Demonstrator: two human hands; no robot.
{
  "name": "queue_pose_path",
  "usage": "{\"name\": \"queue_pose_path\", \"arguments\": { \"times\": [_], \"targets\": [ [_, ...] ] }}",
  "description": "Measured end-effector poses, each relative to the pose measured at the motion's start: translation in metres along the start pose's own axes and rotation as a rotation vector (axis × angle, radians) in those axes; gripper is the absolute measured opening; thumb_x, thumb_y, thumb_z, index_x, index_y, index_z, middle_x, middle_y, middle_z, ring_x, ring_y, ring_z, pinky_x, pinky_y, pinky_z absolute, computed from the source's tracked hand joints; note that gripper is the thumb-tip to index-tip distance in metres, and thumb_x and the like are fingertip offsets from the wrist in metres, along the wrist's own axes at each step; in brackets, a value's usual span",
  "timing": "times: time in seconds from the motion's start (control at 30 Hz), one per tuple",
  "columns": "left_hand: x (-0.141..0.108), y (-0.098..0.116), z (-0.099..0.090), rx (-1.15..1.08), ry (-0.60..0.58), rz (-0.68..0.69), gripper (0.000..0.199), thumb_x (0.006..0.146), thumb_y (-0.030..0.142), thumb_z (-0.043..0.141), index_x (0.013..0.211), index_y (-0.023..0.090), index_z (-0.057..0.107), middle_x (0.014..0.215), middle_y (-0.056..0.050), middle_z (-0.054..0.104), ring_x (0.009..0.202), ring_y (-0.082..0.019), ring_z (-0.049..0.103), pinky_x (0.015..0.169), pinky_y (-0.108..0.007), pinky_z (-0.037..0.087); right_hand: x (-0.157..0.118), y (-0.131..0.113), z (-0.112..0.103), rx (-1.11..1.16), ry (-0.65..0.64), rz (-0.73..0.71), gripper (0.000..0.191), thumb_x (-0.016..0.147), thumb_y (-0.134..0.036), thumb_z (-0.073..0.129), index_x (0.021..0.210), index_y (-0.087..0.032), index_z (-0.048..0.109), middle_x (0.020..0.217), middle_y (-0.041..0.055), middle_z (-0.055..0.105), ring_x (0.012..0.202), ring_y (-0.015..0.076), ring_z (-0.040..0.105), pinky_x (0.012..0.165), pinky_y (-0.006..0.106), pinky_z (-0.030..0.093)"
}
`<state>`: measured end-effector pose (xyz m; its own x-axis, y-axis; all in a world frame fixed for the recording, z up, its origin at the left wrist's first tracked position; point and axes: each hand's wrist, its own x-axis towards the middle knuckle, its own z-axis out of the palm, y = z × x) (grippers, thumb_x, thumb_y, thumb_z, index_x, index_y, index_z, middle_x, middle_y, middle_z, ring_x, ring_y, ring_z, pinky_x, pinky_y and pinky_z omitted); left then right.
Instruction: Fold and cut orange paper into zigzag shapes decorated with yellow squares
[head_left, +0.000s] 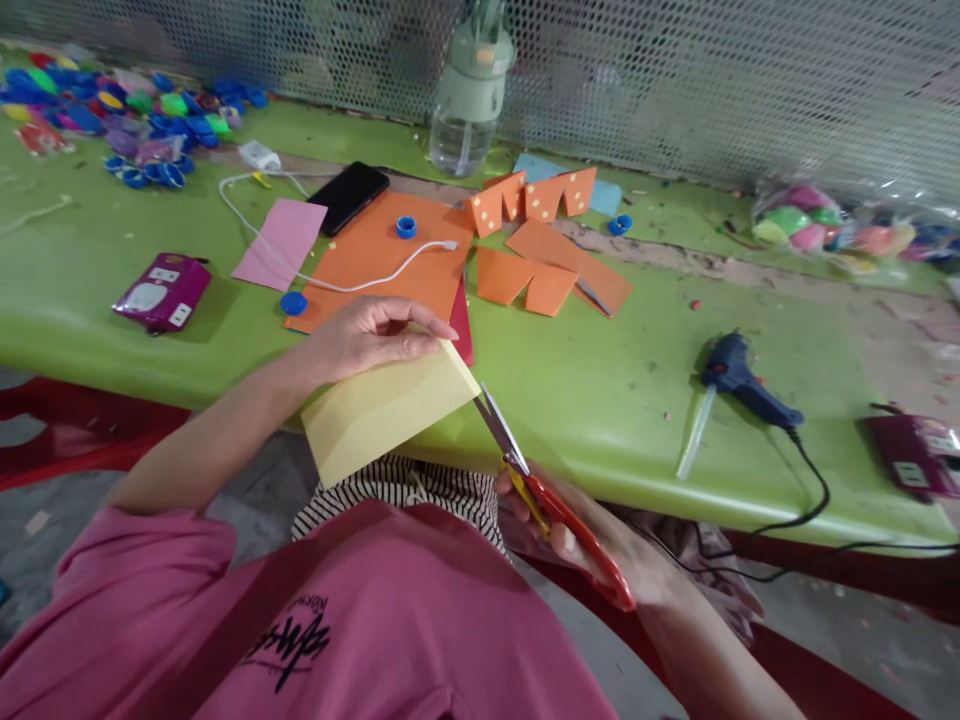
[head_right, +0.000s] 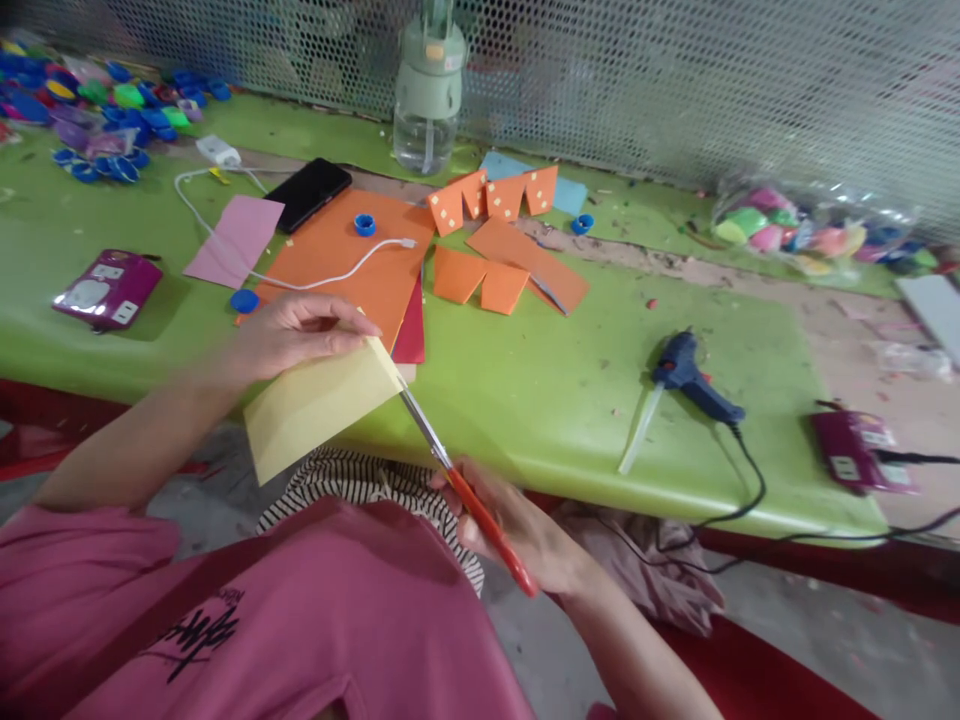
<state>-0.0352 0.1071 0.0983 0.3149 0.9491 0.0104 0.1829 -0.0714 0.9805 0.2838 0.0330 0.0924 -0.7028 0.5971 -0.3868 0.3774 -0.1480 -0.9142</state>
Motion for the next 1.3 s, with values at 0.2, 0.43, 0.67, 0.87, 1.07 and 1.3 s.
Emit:
{"name": "queue_pose_path", "arguments": {
  "times": [0.2, 0.43, 0.67, 0.87, 1.07, 1.3],
  "targets": [
    [-0.003, 0.003, 0.001, 0.086, -0.087, 0.032, 0.031, 0.081, 0.039, 0.075, 0.106, 0.022, 0.075, 0.092, -0.001, 0.072, 0.073, -0.010, 0.059, 0.062, -0.020, 0.045, 0.002, -0.004, -0.003, -0.134, 0.025, 0.007, 0.070, 0.083, -0.081, 0.048, 0.118, -0.021, 0.061, 0.086, 0.0045, 0.058, 0.071, 0.0158, 0.054, 0.064, 0.029, 0.049],
    [-0.007, 0.006, 0.005, 0.198, -0.103, 0.068, 0.024, 0.084, 0.039, 0.072, 0.100, 0.022, 0.075, 0.084, -0.001, 0.068, 0.066, -0.009, 0.052, 0.055, -0.021, 0.037, -0.003, -0.008, -0.004, -0.232, 0.043, -0.006, 0.069, 0.087, -0.077, 0.046, 0.121, -0.019, 0.061, 0.090, 0.0062, 0.060, 0.075, 0.0177, 0.056, 0.067, 0.031, 0.050],
    [-0.006, 0.010, 0.008, 0.189, -0.180, 0.026, 0.026, 0.077, 0.040, 0.079, 0.096, 0.023, 0.076, 0.081, 0.001, 0.066, 0.064, -0.009, 0.050, 0.057, -0.022, 0.036, -0.002, -0.005, -0.006, -0.173, -0.006, 0.001, 0.062, 0.089, -0.072, 0.050, 0.120, -0.019, 0.060, 0.087, 0.0046, 0.057, 0.073, 0.0156, 0.052, 0.061, 0.028, 0.048],
    [-0.004, 0.009, 0.005, 0.209, -0.206, 0.048, 0.018, 0.078, 0.040, 0.078, 0.088, 0.025, 0.075, 0.090, 0.000, 0.066, 0.084, -0.014, 0.060, 0.075, -0.024, 0.044, -0.001, -0.007, -0.005, -0.138, -0.035, 0.003, 0.063, 0.086, -0.075, 0.051, 0.112, -0.019, 0.062, 0.084, 0.0034, 0.056, 0.070, 0.0142, 0.047, 0.061, 0.028, 0.045],
    [-0.004, 0.010, 0.002, 0.136, -0.322, -0.036, 0.012, 0.081, 0.034, 0.074, 0.086, 0.023, 0.073, 0.088, 0.001, 0.072, 0.091, -0.015, 0.068, 0.085, -0.025, 0.049, 0.002, -0.006, -0.003, -0.067, -0.075, 0.017, 0.063, 0.082, -0.082, 0.050, 0.097, -0.021, 0.059, 0.076, 0.0000, 0.050, 0.064, 0.0129, 0.040, 0.055, 0.027, 0.039],
    [-0.002, 0.014, -0.001, 0.211, -0.412, -0.067, 0.018, 0.077, 0.038, 0.078, 0.092, 0.028, 0.079, 0.085, 0.002, 0.075, 0.081, -0.014, 0.069, 0.077, -0.023, 0.050, 0.003, -0.012, -0.002, 0.013, -0.114, 0.030, 0.065, 0.077, -0.085, 0.052, 0.088, -0.022, 0.056, 0.074, -0.0011, 0.047, 0.064, 0.0127, 0.037, 0.054, 0.027, 0.036]
  ]
}}
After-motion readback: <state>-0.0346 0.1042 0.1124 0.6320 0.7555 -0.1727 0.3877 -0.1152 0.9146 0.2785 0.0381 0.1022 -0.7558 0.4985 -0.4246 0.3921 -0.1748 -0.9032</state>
